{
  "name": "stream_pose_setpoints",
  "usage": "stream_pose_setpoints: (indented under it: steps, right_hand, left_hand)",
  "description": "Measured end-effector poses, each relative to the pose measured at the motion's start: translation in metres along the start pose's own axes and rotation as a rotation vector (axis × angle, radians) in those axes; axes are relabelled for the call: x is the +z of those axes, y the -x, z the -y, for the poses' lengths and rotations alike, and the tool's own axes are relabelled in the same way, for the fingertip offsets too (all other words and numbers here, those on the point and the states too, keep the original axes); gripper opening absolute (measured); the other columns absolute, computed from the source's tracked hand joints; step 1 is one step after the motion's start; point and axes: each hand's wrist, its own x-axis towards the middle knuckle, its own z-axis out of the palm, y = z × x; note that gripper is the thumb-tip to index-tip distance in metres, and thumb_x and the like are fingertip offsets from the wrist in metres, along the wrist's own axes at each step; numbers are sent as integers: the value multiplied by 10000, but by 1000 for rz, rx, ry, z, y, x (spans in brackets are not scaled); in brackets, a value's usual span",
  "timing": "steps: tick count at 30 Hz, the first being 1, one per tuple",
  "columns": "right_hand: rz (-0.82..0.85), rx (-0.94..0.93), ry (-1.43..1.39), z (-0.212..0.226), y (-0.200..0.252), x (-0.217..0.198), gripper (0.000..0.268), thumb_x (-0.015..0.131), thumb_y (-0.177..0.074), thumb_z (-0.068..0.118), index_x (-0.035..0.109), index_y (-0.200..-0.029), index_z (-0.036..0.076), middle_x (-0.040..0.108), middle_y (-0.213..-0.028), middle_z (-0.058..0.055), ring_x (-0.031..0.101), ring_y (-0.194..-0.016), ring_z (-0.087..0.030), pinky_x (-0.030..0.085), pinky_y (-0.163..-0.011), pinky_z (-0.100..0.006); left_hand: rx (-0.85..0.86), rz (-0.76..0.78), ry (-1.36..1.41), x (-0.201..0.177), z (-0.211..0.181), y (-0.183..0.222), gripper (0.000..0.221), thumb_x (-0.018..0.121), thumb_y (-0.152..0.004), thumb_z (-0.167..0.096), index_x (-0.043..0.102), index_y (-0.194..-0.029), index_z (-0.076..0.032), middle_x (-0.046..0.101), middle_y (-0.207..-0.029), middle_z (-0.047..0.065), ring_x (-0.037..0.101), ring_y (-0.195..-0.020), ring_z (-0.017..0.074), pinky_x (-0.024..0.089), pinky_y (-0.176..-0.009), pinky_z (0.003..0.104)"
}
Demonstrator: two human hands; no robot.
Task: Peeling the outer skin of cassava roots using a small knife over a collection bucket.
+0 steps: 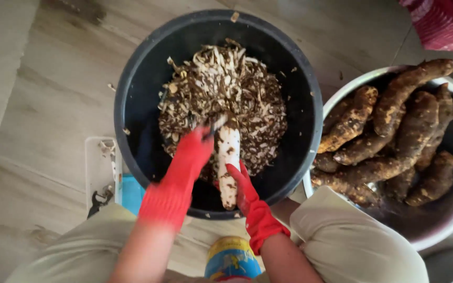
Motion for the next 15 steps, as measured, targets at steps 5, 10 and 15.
stream_pose_setpoints:
  steps: [5, 10, 15]
  right_hand:
    - [7, -126, 123, 7, 25, 21, 827, 806, -820, 357, 430, -1543, 219, 552, -1373, -282, 597, -1184, -404, 489, -1012, -587]
    - [-42, -84, 59, -13, -11, 1, 737, 834, -810, 377, 538, -1469, 227, 648, -1141, -330, 708, -865, -470, 613, -776, -592]
    - [-29, -98, 76, -19, -22, -10, 770, 842, -795, 419, 529, -1474, 235, 639, -1118, -333, 713, -822, -474, 623, -718, -612]
  left_hand:
    - [-92, 125, -221, 22, 41, 54, 451, 478, -966, -433, 626, -1375, -313, 717, -1283, 139, 642, -1260, 325, 513, -1108, 463]
    - [-120, 103, -98, 14, -11, 8, 478, 473, -961, -413, 615, -1397, -277, 702, -1303, 177, 630, -1279, 354, 500, -1101, 478]
    - [-69, -52, -71, 56, 60, -95, 441, 526, -933, -509, 631, -1347, -401, 736, -1262, 78, 663, -1238, 278, 542, -1048, 407]
